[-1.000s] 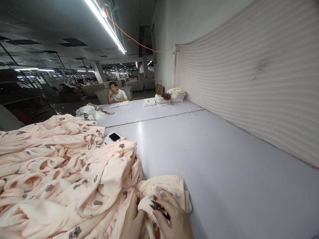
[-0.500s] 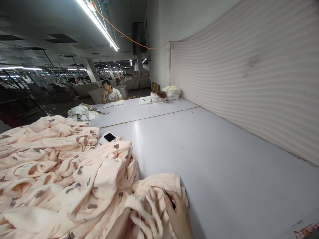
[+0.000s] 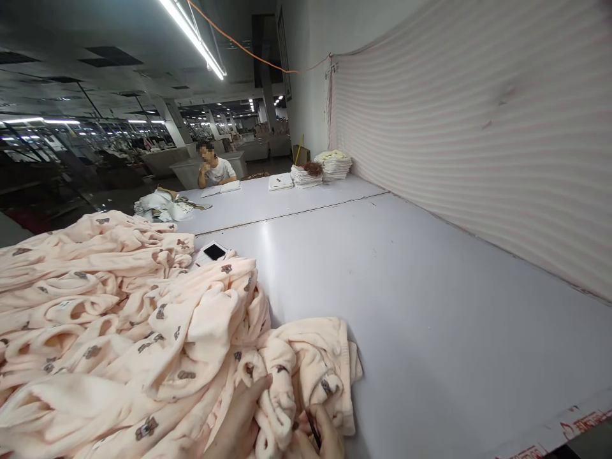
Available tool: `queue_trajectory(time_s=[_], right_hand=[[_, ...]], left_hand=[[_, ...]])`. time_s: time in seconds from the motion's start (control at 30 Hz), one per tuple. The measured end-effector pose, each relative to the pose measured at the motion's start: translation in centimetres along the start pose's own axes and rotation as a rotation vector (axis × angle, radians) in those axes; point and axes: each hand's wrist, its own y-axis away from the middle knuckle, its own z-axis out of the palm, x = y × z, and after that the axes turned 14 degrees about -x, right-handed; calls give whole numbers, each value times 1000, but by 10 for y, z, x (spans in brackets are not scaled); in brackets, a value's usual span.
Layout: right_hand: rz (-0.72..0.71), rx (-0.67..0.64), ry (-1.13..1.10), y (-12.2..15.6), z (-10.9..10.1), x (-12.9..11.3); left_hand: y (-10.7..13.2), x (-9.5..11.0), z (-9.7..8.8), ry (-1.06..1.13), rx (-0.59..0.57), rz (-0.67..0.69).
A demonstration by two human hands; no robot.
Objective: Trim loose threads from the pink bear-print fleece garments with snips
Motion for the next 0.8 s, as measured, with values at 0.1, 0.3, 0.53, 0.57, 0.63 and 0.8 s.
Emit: queue_trajectory(time_s=[0.1, 0.3, 0.53, 0.57, 0.63, 0.8], right_hand=[[-87, -56, 74, -1, -9, -7], [-288, -207, 416, -21, -9, -35], [-317, -200, 637, -18, -8, -32], [-313, -195, 646, -17, -8, -32], [-298, -204, 630, -18, -8, -33], [-265, -271, 484, -23, -13, -36]], left_hand=[[6, -1, -8, 137, -11, -27], [8, 2, -18, 261, -69, -90], [14, 7, -6, 300, -95, -87], [15, 9, -3, 302, -93, -73], [17, 13, 3, 305, -100, -45], [20, 17, 11, 300, -105, 2]])
